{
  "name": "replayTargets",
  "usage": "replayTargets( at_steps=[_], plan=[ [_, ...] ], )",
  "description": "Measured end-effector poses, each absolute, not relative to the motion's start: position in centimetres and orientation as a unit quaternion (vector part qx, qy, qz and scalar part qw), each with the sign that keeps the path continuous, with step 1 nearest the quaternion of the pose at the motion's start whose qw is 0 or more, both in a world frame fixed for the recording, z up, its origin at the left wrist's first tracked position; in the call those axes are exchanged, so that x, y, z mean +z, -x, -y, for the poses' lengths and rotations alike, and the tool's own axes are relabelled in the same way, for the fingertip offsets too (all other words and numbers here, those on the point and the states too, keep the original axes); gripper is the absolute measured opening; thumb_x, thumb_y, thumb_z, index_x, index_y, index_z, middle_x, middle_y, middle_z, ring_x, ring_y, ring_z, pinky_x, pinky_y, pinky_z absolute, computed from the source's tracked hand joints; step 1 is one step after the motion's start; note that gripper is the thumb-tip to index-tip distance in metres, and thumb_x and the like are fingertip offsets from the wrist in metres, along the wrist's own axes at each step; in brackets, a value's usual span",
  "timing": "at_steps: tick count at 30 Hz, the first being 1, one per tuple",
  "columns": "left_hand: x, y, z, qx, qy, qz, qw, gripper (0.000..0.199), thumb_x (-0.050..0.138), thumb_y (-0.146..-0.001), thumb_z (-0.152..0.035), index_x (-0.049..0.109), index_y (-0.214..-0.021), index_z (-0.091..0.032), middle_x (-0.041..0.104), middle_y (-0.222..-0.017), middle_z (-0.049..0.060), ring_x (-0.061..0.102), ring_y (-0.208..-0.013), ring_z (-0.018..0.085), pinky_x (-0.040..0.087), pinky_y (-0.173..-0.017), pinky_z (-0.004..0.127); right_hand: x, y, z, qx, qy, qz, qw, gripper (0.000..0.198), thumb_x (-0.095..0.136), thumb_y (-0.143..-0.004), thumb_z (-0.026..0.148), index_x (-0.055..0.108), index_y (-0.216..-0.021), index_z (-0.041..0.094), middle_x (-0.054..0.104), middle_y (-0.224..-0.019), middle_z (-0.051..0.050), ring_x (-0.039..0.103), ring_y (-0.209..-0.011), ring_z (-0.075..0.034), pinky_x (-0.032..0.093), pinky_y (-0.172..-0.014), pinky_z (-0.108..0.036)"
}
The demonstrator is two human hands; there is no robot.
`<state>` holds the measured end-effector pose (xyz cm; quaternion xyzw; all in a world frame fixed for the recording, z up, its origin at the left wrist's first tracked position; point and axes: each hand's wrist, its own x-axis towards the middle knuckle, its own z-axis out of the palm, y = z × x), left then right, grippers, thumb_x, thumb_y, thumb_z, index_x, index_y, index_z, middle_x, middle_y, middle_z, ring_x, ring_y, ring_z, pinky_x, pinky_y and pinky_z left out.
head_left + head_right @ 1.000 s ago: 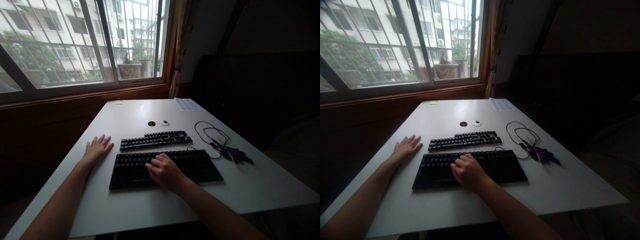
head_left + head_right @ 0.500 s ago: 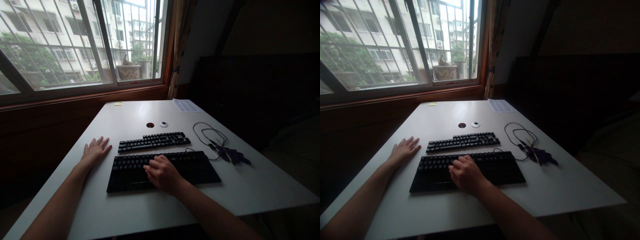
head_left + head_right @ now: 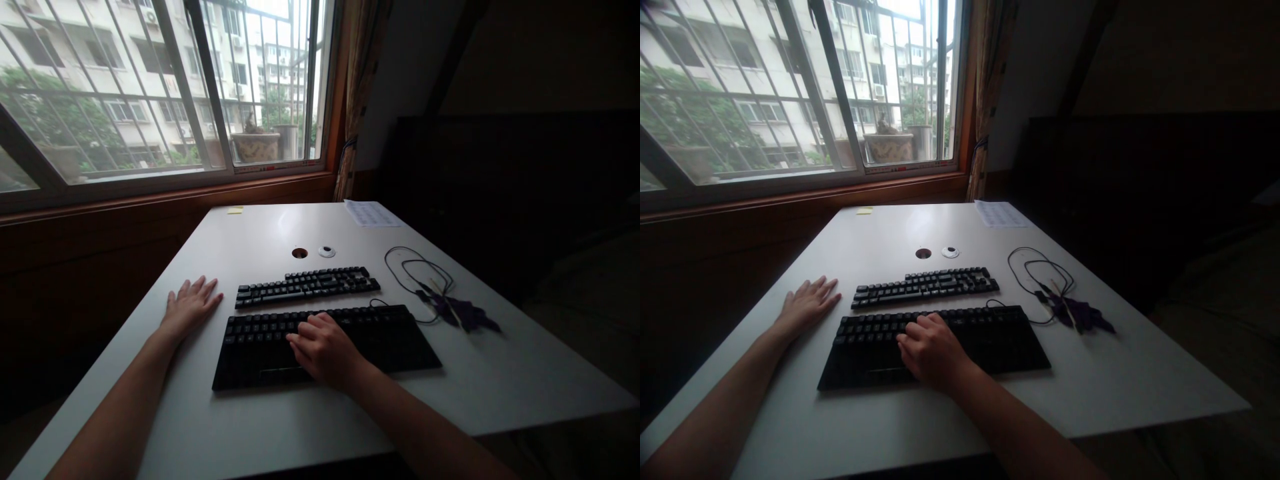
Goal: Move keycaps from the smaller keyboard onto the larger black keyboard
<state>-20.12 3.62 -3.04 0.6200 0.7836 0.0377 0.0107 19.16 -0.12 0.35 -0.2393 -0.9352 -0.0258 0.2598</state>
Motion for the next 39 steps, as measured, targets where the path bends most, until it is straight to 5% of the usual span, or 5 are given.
replayTargets(
  at_steps=[16, 39],
  plan=[
    [-3.33, 19.85, -4.55, 0.07, -0.597, -0.798, -0.046, 0.064, 0.03, -0.1, -0.061, 0.05, -0.152, -0.031, 0.045, -0.161, 0.01, 0.034, -0.149, 0.036, 0.029, -0.117, 0.06, 0.69, -19.03, 0.24, -0.02, 0.246, 0.935, 0.254, 0.013, 0.06, -0.101, 0.024, 0.072, -0.103, 0.021, 0.066, -0.085, -0.003, 0.054, -0.085, -0.021, 0.036, -0.08, -0.037],
    [-3.55, 20.4, -4.41, 0.072, -0.609, -0.788, -0.057, 0.06, 0.033, -0.101, -0.057, 0.054, -0.149, -0.028, 0.05, -0.157, 0.009, 0.04, -0.146, 0.031, 0.029, -0.119, 0.048, 0.26, -19.09, -0.09, -0.009, 0.228, 0.933, 0.279, 0.013, 0.059, -0.101, 0.023, 0.072, -0.102, 0.021, 0.067, -0.084, -0.002, 0.053, -0.082, -0.02, 0.036, -0.079, -0.038]
  ],
)
